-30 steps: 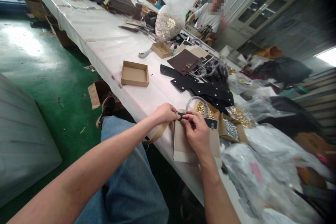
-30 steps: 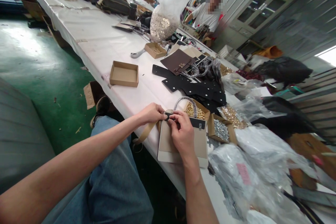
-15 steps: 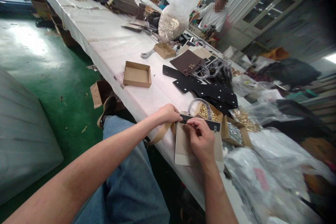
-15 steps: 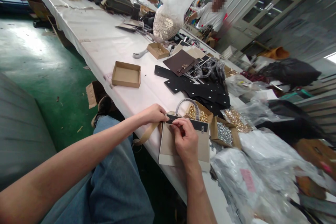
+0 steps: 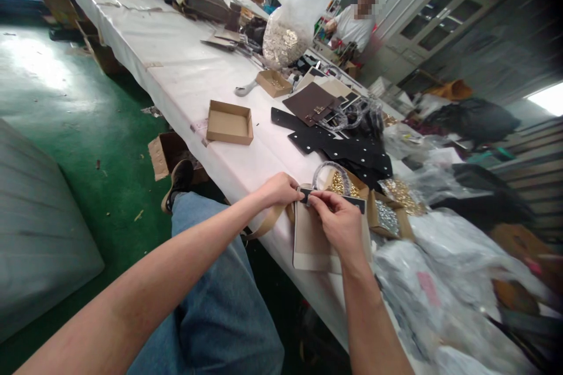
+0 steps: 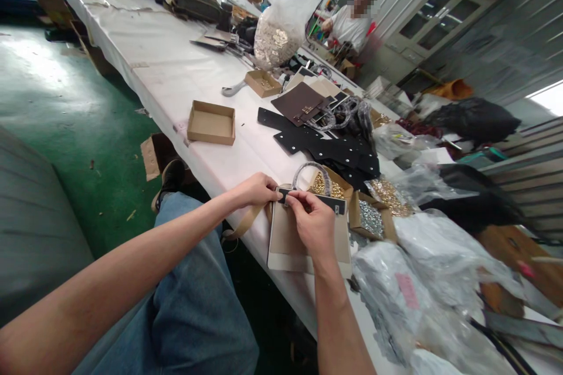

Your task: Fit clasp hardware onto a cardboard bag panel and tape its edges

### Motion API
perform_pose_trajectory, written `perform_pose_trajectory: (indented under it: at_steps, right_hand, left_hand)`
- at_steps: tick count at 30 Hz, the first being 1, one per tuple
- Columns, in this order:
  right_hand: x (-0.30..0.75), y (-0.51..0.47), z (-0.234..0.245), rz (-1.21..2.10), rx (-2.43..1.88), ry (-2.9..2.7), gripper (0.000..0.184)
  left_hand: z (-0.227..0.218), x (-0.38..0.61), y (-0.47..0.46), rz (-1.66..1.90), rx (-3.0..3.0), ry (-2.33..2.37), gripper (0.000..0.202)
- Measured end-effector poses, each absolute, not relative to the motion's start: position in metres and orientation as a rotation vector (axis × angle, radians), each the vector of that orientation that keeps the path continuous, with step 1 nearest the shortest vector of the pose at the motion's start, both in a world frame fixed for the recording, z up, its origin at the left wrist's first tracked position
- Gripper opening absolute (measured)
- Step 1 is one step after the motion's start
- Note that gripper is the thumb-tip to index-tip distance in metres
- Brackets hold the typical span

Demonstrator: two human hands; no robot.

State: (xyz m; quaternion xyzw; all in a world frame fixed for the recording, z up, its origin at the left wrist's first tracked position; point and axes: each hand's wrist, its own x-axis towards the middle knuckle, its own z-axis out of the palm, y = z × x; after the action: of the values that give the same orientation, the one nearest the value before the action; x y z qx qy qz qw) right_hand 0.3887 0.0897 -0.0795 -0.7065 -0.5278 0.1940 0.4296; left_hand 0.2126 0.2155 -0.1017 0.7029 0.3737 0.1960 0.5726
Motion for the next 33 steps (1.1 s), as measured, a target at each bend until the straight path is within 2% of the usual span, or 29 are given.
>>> perform_pose_trajectory:
  at_steps: [6, 14, 21, 33]
  right_hand:
    - [0.384, 0.089, -0.078, 0.328, -1.828, -1.401, 0.036]
    - [0.377, 0.087, -0.076, 0.323, -1.862, -1.384, 0.028]
    - [0.378, 0.085, -0.078, 0.072, -1.805, -1.553, 0.020]
    - [0.382, 0.088, -0.075, 0.306, -1.859, -1.397, 0.030]
  left_hand:
    - [-0.106, 0.215, 0.217, 0.459, 1.634, 0.885, 0.025]
    - [-0.103, 0.213, 0.216, 0.442, 1.665, 0.887, 0.025]
    - [-0.102, 0.210, 0.215, 0.468, 1.673, 0.872, 0.025]
    - [-0.102, 0.212, 0.214, 0.475, 1.531, 0.836, 0.022]
